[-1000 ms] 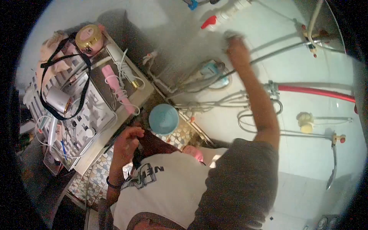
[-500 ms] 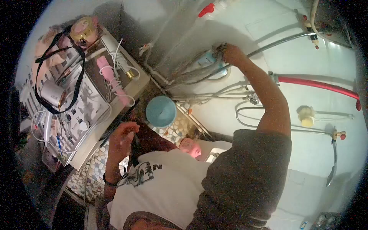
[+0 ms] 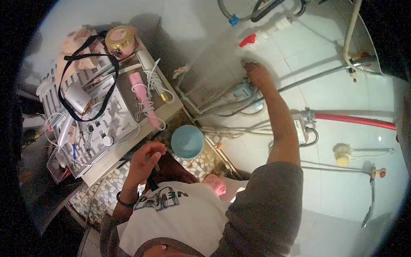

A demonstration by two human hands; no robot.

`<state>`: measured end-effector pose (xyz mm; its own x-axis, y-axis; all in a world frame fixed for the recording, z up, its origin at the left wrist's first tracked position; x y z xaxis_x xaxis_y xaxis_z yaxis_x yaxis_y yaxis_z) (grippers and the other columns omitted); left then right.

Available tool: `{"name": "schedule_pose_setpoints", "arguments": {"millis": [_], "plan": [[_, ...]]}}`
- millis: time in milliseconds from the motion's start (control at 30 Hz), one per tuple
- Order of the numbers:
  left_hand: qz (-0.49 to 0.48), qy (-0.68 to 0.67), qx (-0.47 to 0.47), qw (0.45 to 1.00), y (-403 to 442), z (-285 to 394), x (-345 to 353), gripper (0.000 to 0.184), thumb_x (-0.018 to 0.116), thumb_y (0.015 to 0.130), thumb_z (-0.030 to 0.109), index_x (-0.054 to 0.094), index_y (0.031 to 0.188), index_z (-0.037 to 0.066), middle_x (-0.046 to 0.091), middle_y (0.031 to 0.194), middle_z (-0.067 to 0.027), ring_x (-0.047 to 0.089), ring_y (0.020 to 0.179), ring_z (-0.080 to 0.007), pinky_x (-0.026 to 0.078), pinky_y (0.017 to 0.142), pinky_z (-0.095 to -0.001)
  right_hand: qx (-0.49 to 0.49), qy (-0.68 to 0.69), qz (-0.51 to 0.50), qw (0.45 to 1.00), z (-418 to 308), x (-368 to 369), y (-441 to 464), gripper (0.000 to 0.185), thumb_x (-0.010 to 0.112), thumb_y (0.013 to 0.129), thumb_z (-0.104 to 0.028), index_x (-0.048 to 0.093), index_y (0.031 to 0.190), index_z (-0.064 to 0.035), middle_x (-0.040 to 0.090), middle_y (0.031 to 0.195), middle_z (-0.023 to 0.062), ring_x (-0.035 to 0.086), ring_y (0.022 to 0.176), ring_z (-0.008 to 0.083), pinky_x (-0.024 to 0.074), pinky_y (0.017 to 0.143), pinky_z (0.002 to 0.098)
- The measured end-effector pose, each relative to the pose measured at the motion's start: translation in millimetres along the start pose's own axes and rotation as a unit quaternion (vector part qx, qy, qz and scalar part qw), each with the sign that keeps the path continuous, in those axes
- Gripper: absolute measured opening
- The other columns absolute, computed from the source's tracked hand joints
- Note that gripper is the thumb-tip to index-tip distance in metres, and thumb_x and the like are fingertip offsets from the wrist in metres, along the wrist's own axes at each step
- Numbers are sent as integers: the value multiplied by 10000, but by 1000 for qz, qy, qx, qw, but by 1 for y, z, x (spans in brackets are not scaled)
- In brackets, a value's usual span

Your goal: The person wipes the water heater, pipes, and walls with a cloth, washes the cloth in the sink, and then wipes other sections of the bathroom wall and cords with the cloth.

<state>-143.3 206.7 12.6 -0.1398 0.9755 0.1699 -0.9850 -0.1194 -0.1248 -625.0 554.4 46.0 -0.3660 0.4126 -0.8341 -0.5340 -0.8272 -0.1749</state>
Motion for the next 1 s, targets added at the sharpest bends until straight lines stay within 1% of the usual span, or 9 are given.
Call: {"name": "schedule_pose_setpoints", "arguments": {"millis": [200, 267, 367, 467, 533, 667, 733, 900, 1000], "plan": [[1, 15, 3, 1000, -9, 0, -16, 307, 585, 992, 263, 618, 1142, -4, 664, 1039, -105, 640, 1021, -200, 492, 924, -333, 7, -15, 14, 1000, -64, -98, 19, 242, 606, 834, -169, 728, 1035, -108, 641, 1214, 74, 511, 1262, 279, 408, 1071, 424], [27, 3, 4, 1000, -7, -2, -18, 213, 605, 951, 146, 633, 1110, 8, 674, 1022, -91, 638, 941, -163, 492, 852, -292, -60, -11, 157, 986, -80, -148, 25, 243, 622, 827, -186, 727, 1026, -95, 639, 1198, 91, 502, 1269, 279, 399, 1079, 438], [49, -28, 11, 998, 2, -8, -14, 179, 612, 931, 87, 639, 1093, 14, 677, 1011, -78, 631, 893, -138, 489, 809, -265, -42, -179, 141, 973, -93, -210, 54, 259, 610, 839, -228, 723, 1026, -91, 634, 1214, 122, 529, 1238, 272, 393, 1079, 414], [48, -38, 22, 998, 10, -12, -17, 181, 610, 933, 87, 637, 1097, 15, 676, 1014, -73, 627, 893, -133, 485, 799, -261, 160, -250, 35, 954, -58, -212, 91, 235, 581, 859, -219, 725, 1004, -103, 655, 1180, 135, 573, 1178, 272, 425, 1018, 408], [47, -34, 24, 998, 12, -16, -19, 184, 609, 933, 85, 636, 1101, 15, 674, 1015, -70, 624, 892, -130, 483, 793, -261, 208, -212, -26, 955, -44, -233, 113, 190, 594, 826, -162, 717, 955, -98, 701, 1036, 136, 688, 911, 297, 544, 783, 391], [38, -23, 0, 999, 19, -17, -29, 280, 586, 976, 234, 625, 1127, 2, 668, 1043, -88, 634, 957, -171, 491, 866, -310, 316, -238, 15, 918, -17, -194, 140, 222, 577, 892, -232, 721, 1020, -120, 700, 1099, 86, 608, 1118, 279, 468, 886, 408], [44, -27, -19, 998, 22, -19, -33, 357, 577, 996, 322, 621, 1135, -4, 666, 1055, -99, 640, 992, -193, 496, 906, -336, 234, -227, 215, 920, 17, -157, 150, 263, 572, 885, -199, 674, 1082, -57, 665, 1133, 184, 672, 1034, 301, 544, 764, 464], [48, -12, -27, 998, 32, -25, -39, 375, 582, 990, 350, 630, 1118, 0, 665, 1051, -95, 634, 996, -188, 495, 905, -336, 344, -214, 76, 911, 11, -118, 187, 215, 573, 889, -168, 688, 997, -22, 607, 1150, 232, 614, 1037, 363, 545, 730, 448], [55, -32, -26, 998, 36, -23, -39, 360, 574, 993, 333, 634, 1115, 0, 664, 1040, -95, 633, 988, -187, 493, 908, -334, 283, -156, -18, 946, -31, -101, 188, 248, 574, 911, -197, 721, 1039, -43, 611, 1196, 217, 638, 1027, 347, 557, 756, 421]]}}
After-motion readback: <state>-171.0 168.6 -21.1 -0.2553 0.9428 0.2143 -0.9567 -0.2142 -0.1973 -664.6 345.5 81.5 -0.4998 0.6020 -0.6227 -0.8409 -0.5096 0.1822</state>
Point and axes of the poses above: each hand's wrist, its own y-axis towards the middle knuckle, its own x-axis out of the palm, z = x × y, the point moved 1 cm from there along y, towards the middle knuckle
